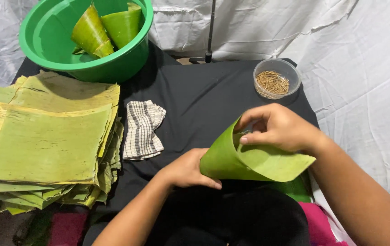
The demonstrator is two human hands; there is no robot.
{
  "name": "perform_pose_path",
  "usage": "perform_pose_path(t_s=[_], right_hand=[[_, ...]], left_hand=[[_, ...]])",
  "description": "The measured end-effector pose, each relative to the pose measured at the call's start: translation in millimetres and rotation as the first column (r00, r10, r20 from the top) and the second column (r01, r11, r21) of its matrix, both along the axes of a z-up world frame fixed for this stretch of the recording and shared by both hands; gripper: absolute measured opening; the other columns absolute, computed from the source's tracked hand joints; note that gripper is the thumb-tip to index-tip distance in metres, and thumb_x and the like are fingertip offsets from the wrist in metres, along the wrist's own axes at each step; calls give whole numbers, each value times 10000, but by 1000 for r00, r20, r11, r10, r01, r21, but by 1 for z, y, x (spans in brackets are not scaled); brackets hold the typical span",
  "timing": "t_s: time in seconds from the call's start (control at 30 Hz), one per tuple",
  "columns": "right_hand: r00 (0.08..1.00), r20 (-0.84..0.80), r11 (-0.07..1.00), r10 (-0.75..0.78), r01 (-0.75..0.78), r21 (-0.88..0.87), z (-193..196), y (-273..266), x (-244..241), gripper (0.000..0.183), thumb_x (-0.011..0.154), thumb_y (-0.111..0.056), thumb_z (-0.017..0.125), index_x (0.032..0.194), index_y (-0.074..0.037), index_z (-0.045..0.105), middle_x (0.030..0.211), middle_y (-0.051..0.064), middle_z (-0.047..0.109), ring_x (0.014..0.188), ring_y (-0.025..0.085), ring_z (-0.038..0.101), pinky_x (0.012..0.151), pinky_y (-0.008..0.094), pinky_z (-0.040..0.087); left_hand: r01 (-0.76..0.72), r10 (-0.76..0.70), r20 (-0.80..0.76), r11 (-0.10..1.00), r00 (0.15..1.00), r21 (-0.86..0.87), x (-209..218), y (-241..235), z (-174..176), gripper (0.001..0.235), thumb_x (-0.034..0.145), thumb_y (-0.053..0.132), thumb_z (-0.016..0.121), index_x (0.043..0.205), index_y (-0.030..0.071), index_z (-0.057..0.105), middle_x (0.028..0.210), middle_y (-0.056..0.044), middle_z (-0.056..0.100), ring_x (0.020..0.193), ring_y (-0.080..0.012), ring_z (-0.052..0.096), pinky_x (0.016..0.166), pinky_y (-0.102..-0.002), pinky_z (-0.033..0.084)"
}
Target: Cleaning individual banana leaves with a cloth and folding them into cone shapes.
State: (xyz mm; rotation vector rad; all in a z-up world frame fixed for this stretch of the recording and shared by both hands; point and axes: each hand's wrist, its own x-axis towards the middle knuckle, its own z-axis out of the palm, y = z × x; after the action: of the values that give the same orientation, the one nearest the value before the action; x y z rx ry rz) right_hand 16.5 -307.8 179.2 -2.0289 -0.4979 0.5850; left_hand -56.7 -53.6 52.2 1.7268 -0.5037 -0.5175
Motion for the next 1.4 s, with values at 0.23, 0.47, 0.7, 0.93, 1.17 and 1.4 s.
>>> perform_pose_path(t_s=[0.23, 0.47, 0.7, 0.93, 1.17, 1.4], right_hand=[[953, -298, 707, -52, 246, 663, -49, -36, 15, 510, 1073, -370, 454, 1433, -13, 507, 1290, 267, 687, 1080, 376, 735, 771, 454, 645], [831, -438, 512, -342, 556, 655, -131, 25, -70, 776, 918, -176, 651, 1608, -174, 296, 1336, 126, 608, 1126, 207, 650, 852, 261, 526], [871, -245, 591, -425, 472, 654, -134, 45, -65, 642, 912, -29, 694, 1510, -62, 462, 1350, 135, 660, 1248, 250, 630, 1069, 415, 512], [821, -387, 461, -420, 560, 688, -137, 56, -63, 415, 933, -66, 705, 1337, -13, 624, 1167, 129, 709, 1081, 222, 667, 1010, 437, 545], [782, -430, 372, -452, 603, 706, -136, 56, -60, 316, 903, -38, 744, 1211, 7, 692, 1042, 130, 736, 938, 220, 696, 897, 401, 578], [829, -452, 428, -329, 558, 711, -124, 47, -60, 455, 905, -36, 715, 1346, 4, 611, 1143, 158, 722, 987, 268, 703, 924, 466, 579]], left_hand=[[-393, 376, -173, 917, 910, -73, -7, -24, -20, 580, 577, 248, 989, 1072, 103, 726, 976, -79, 773, 970, -227, 712, 854, -435, 556], [-591, 574, -205, 806, 792, -28, -15, -54, -14, 667, 687, 385, 940, 1208, 117, 621, 1135, -107, 726, 1137, -281, 676, 947, -472, 531], [-531, 524, -167, 848, 835, 5, -19, -60, 16, 660, 701, 382, 896, 1211, 94, 593, 1133, -160, 725, 1128, -353, 689, 929, -517, 543], [-461, 299, -424, 813, 855, -356, -18, -49, -19, 605, 833, 293, 773, 1334, 24, 566, 629, -26, 562, 457, -99, 457, 387, -231, 324], [-397, 74, -543, 765, 837, -508, -12, -47, -16, 580, 994, 672, 398, 977, 105, 521, 620, 3, 399, 421, -66, 312, 339, -200, 294], [-329, -300, -634, 655, 713, -681, -11, -45, 2, 790, 970, 832, 210, 832, 102, 478, 662, 41, 327, 452, 4, 245, 376, -131, 206]])
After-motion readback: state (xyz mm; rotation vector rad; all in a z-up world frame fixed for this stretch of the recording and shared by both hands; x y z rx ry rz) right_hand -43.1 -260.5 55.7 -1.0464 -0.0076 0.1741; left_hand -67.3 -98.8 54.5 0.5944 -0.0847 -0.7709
